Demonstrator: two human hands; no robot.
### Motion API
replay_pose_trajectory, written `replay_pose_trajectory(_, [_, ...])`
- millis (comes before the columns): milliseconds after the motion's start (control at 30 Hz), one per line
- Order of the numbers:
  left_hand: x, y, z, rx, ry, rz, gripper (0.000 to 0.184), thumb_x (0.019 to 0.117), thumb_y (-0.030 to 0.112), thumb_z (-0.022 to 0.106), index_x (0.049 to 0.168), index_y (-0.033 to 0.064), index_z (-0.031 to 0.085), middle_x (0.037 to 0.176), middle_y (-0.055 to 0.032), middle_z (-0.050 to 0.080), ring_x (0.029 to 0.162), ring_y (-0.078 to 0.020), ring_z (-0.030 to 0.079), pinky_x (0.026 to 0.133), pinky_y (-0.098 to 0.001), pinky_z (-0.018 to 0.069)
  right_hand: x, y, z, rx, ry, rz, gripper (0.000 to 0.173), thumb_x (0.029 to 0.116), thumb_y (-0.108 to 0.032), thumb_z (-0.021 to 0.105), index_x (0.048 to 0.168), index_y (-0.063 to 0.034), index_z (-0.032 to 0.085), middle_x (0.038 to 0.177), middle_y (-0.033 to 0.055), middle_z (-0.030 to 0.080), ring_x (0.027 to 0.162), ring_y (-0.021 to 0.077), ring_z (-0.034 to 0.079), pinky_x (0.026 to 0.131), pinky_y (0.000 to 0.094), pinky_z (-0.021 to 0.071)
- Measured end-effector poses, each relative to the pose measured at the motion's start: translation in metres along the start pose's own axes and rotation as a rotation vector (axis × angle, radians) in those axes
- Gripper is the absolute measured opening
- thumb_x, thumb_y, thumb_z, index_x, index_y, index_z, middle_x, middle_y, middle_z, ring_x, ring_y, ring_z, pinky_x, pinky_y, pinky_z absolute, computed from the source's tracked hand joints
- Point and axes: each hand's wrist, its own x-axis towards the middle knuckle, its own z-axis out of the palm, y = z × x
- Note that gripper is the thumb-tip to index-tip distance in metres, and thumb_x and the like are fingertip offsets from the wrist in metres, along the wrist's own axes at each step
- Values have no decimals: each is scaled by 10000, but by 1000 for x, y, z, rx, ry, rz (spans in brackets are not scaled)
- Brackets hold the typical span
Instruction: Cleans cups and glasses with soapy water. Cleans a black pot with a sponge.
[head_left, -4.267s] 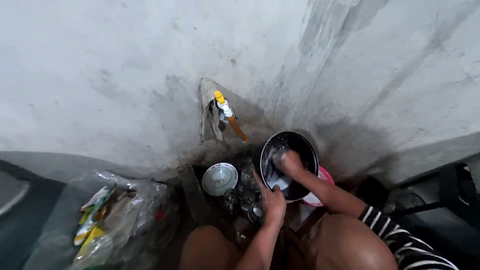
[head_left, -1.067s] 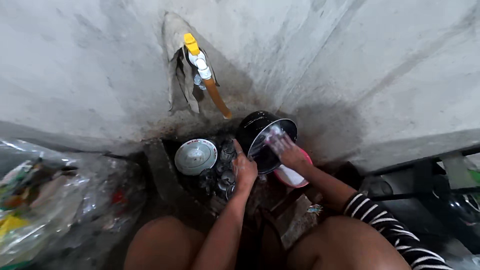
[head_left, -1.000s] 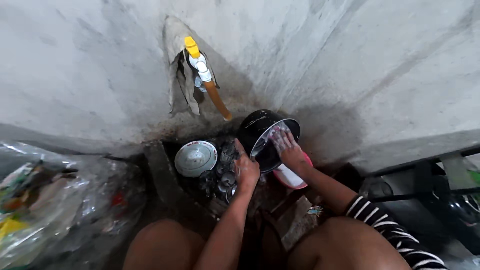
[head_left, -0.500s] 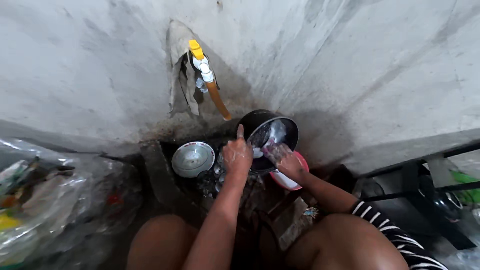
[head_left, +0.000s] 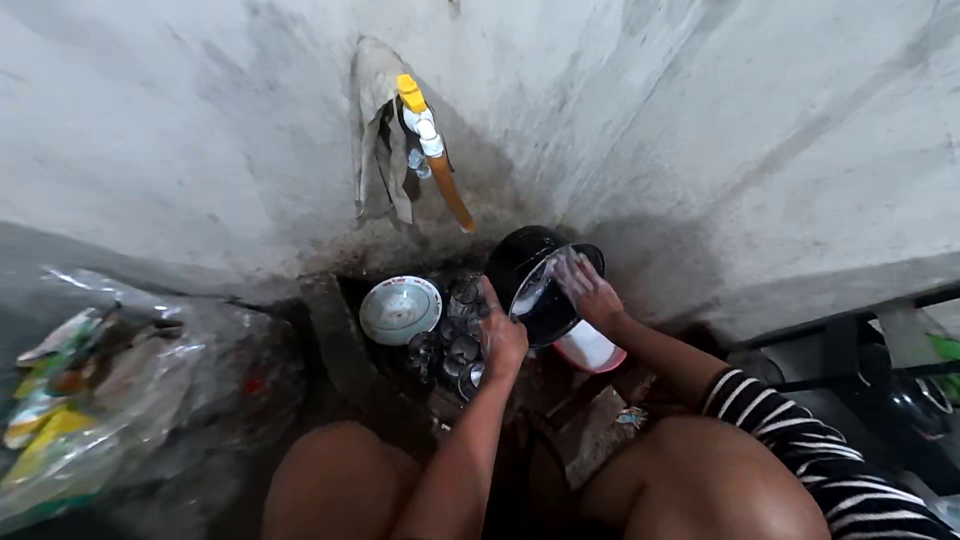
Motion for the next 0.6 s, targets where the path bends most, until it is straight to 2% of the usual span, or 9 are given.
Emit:
replay_pose_trajectory(67, [1,10,-5,13,1,16,887,993,154,588,1665,234,15,1144,-198,709,1075,-343,699,968,-495,539,6,-3,0,31,-52,59,554,1048,-24,397,1596,8,319,1707,205,179,1596,372,111,1290,601,88])
replay_pose_trajectory(133, [1,16,-6,-13,-9,0,932,962,149,616,1664,240,11,1152,-201,705,1088,-346,694,973,-503,534,0,-35,-16,397,-227,15,757,933,-163,652,1589,20,319,1684,254,211,1577,418,147,1271,628,107])
replay_pose_trajectory(200, [1,15,1,-52,-7,-19,924,965,180,619,1663,209,15,1184,-210,693,1119,-352,681,991,-517,526,-9,-77,-33,796,-197,-32,875,773,-242,832,1536,-50,446,1597,184,415,1492,323,376,1233,518,310])
replay_pose_trajectory(300, [2,14,-1,-54,-34,-32,879,987,205,603,1662,177,41,1223,-210,682,1151,-350,668,1011,-512,513,-18,-80,-42,839,-74,-92,737,808,-133,771,1489,-35,506,1553,171,482,1431,303,475,1188,488,395])
replay_pose_trajectory(400, [3,7,-7,28,-80,-27,907,977,149,601,1664,211,13,1238,-211,676,1156,-358,669,1006,-516,521,-9,-19,-3,244,-129,-55,511,1043,-48,407,1553,-28,424,1660,180,334,1565,365,247,1279,603,145])
replay_pose_trajectory(467, [1,14,-10,62,-69,2,902,980,153,593,1663,204,7,1211,-204,686,1136,-349,679,996,-503,528,0,-12,-5,133,-220,0,555,1005,-40,503,1550,2,410,1678,224,260,1578,421,155,1265,653,101])
replay_pose_trajectory(500, [1,19,-12,60,-65,21,906,981,157,601,1665,211,8,1198,-208,689,1133,-353,676,1002,-505,522,-1,-24,-16,265,-292,12,717,927,-100,645,1570,26,356,1683,251,219,1578,440,119,1260,664,72])
replay_pose_trajectory(567, [2,22,-11,31,-63,30,945,959,170,631,1665,218,6,1192,-212,692,1140,-360,670,1013,-521,512,-10,-61,-26,644,-247,-41,865,806,-253,810,1544,-21,422,1616,207,381,1520,365,316,1252,563,240])
replay_pose_trajectory(600, [3,20,-7,19,-57,24,949,950,181,639,1665,210,15,1197,-212,693,1141,-360,672,1009,-525,518,-12,-78,-31,823,-178,-71,803,782,-261,832,1482,-38,509,1533,189,492,1448,324,433,1218,505,339])
